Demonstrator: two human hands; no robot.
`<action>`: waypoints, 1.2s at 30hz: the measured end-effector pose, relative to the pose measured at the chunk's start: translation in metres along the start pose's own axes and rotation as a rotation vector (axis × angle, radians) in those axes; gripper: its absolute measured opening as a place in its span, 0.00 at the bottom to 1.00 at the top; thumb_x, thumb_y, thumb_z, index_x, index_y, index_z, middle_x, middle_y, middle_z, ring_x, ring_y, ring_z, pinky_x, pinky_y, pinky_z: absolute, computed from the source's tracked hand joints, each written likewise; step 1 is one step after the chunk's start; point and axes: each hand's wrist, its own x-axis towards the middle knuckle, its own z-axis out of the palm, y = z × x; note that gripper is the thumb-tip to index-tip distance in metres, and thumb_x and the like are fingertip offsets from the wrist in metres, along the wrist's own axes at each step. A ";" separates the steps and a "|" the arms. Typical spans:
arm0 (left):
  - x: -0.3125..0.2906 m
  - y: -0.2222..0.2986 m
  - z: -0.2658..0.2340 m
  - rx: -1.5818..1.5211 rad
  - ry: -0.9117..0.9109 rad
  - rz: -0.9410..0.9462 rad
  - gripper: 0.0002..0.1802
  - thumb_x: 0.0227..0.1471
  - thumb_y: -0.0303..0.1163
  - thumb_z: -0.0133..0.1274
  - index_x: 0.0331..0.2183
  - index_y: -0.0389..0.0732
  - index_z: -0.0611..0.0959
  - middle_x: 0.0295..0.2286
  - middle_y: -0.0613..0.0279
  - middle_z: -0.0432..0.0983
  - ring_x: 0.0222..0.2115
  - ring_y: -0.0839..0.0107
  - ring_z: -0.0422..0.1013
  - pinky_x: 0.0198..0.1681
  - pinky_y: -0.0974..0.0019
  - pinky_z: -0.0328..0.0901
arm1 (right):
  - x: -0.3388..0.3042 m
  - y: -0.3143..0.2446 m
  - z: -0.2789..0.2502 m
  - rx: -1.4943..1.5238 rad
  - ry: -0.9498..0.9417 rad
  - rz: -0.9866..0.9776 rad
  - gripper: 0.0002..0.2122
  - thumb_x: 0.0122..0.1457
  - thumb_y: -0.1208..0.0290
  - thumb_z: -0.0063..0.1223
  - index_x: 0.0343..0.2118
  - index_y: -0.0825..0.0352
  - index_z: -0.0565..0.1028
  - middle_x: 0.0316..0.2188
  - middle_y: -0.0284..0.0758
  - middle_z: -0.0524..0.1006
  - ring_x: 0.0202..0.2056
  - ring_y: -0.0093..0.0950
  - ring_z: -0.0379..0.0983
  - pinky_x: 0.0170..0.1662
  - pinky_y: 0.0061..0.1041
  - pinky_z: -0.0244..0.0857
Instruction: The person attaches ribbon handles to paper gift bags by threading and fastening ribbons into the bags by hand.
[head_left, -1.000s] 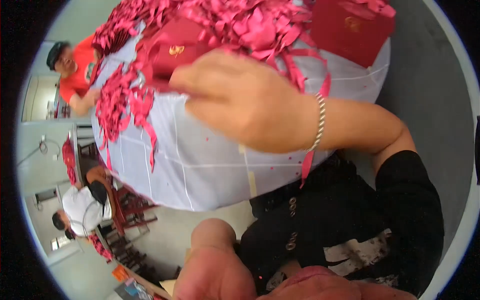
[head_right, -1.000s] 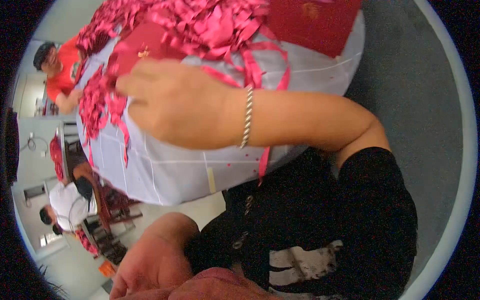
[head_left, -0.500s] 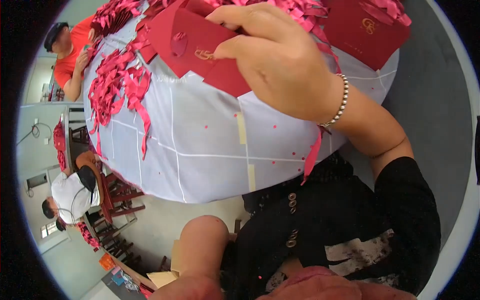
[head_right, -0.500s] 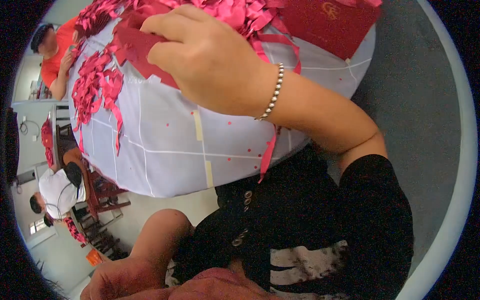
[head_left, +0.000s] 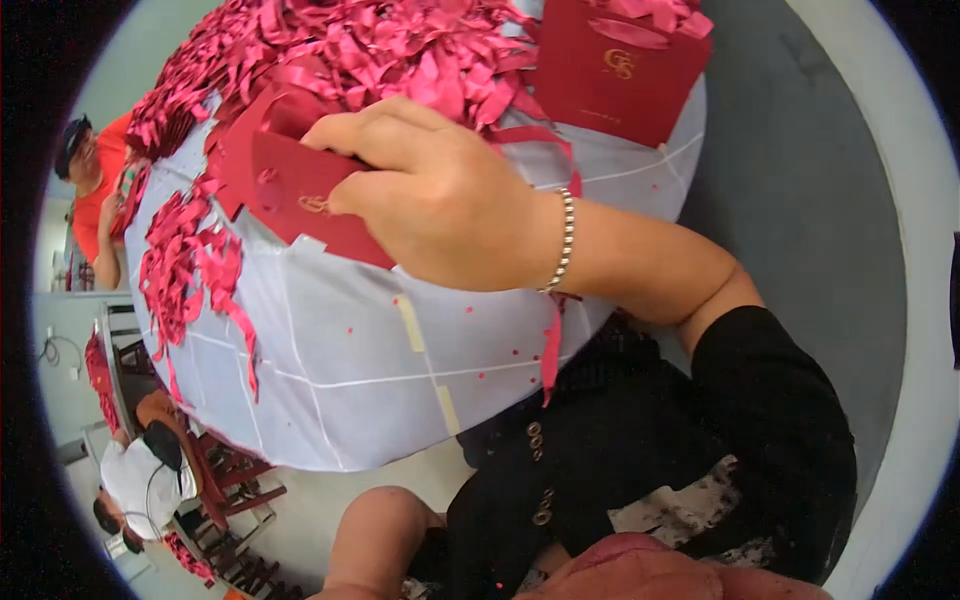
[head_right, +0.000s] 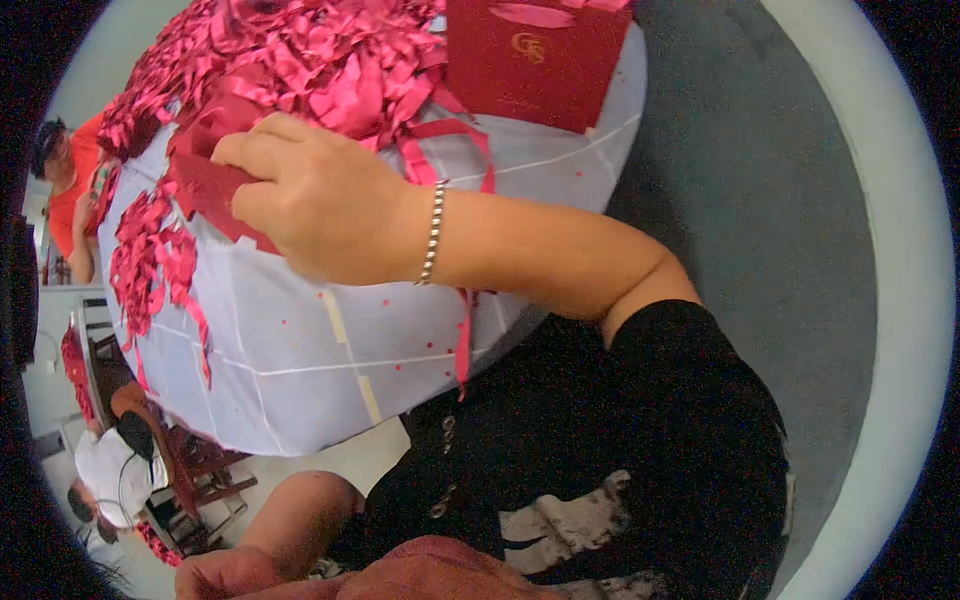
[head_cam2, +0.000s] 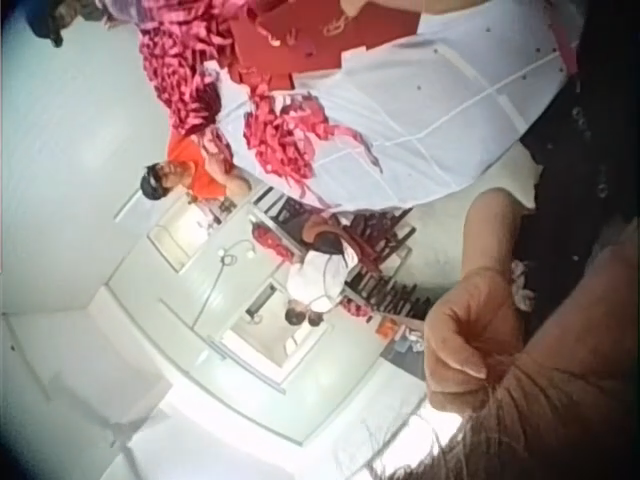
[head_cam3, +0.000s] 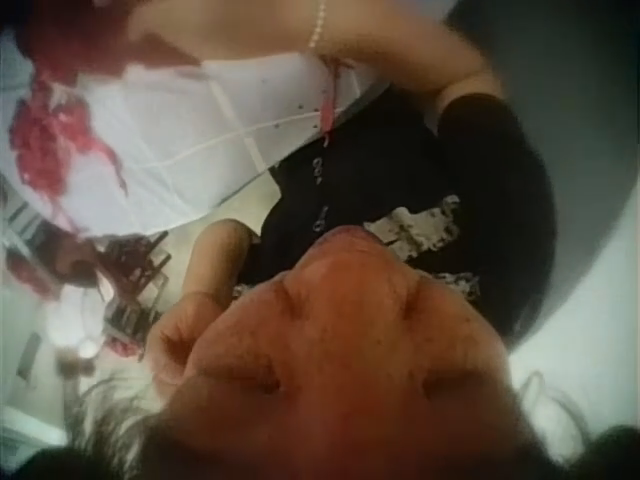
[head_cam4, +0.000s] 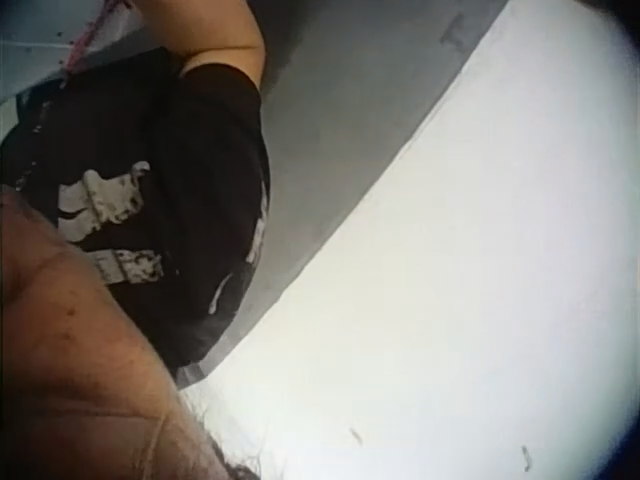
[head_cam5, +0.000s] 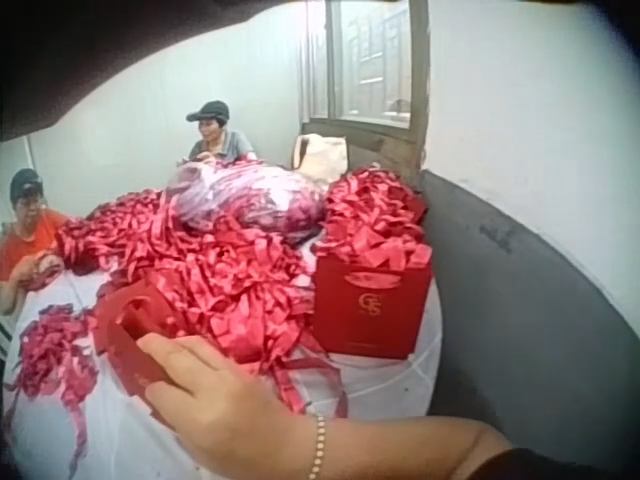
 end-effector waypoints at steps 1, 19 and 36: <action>0.001 -0.001 -0.004 -0.008 -0.026 0.004 0.09 0.56 0.28 0.54 0.40 0.37 0.82 0.37 0.64 0.79 0.41 0.72 0.76 0.44 0.71 0.72 | 0.000 0.001 0.000 -0.002 0.000 0.003 0.10 0.42 0.85 0.57 0.31 0.69 0.79 0.45 0.42 0.75 0.39 0.41 0.73 0.45 0.34 0.70; 0.003 -0.003 -0.023 0.327 -0.277 0.050 0.09 0.54 0.26 0.57 0.40 0.39 0.84 0.38 0.66 0.81 0.40 0.76 0.78 0.45 0.71 0.74 | -0.006 0.008 0.005 -0.002 0.013 0.040 0.10 0.42 0.86 0.57 0.30 0.68 0.79 0.46 0.42 0.75 0.39 0.40 0.74 0.44 0.34 0.70; -0.062 -0.041 -0.057 1.036 0.283 -0.937 0.39 0.60 0.42 0.51 0.64 0.34 0.56 0.63 0.43 0.55 0.63 0.52 0.54 0.61 0.47 0.56 | 0.001 -0.014 -0.017 0.756 -0.128 0.195 0.06 0.50 0.78 0.59 0.32 0.67 0.80 0.40 0.42 0.80 0.42 0.37 0.78 0.46 0.31 0.72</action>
